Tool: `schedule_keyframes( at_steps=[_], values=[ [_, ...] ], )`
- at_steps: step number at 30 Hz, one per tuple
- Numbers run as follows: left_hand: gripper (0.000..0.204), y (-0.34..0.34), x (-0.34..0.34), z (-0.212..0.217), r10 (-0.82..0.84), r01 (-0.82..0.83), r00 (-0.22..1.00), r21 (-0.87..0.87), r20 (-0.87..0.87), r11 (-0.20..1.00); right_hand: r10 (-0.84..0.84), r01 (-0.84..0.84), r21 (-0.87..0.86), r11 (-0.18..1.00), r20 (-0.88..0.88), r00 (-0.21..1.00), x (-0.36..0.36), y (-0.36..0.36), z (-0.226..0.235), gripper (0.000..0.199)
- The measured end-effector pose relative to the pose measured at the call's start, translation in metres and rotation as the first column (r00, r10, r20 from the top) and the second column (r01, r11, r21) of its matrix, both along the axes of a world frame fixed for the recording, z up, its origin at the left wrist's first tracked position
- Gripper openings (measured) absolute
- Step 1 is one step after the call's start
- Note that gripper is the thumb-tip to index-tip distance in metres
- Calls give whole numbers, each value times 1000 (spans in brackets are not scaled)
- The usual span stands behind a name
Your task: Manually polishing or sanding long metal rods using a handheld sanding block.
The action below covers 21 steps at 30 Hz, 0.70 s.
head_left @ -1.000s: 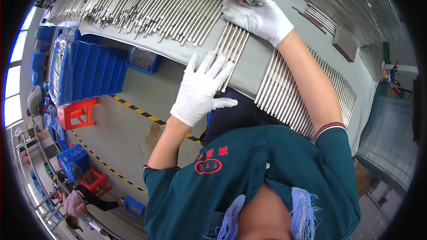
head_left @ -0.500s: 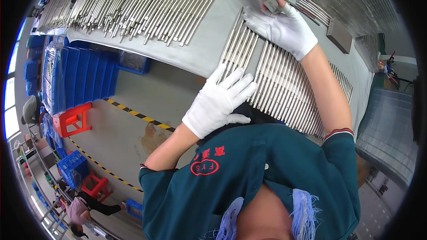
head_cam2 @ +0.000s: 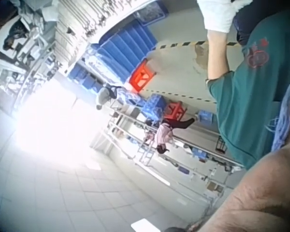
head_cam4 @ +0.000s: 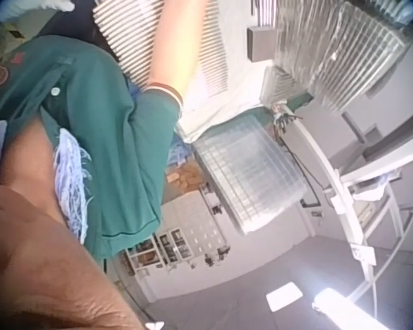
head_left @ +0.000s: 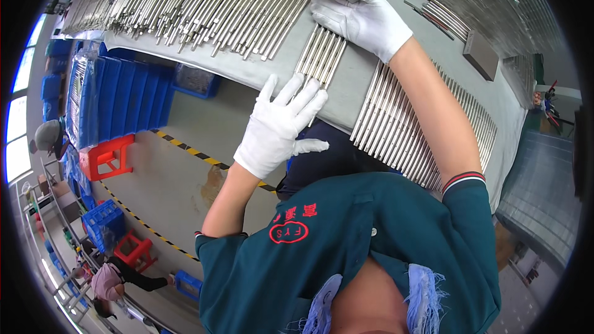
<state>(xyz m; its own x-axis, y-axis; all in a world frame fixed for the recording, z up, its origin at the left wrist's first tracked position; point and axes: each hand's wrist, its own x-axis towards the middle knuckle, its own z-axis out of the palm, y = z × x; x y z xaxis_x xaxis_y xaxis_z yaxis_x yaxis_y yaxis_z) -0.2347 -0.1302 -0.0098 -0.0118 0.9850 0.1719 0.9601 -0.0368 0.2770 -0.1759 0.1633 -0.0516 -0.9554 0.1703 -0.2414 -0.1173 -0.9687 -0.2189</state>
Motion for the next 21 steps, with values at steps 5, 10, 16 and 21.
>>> schedule_keyframes(
  at_steps=[5, 10, 16, 21],
  values=[
    [84, 8, 18, 5, -110, 115, 986, -35, 122, 993, 30, -30, -23, 999, 24, 999, 36, 8, 13, 50],
    [82, 13, 35, 7, -201, 207, 956, -5, 214, 978, 44, -42, -50, 998, 41, 998, 65, 11, 22, 49],
    [82, 12, 32, 5, -193, 198, 963, -6, 190, 980, 67, -66, -25, 997, 31, 997, 60, 12, 18, 52],
    [88, 4, 15, 10, -51, 53, 998, -76, 27, 996, 50, -34, 157, 987, -103, 993, 32, 3, 12, 64]
  ],
)
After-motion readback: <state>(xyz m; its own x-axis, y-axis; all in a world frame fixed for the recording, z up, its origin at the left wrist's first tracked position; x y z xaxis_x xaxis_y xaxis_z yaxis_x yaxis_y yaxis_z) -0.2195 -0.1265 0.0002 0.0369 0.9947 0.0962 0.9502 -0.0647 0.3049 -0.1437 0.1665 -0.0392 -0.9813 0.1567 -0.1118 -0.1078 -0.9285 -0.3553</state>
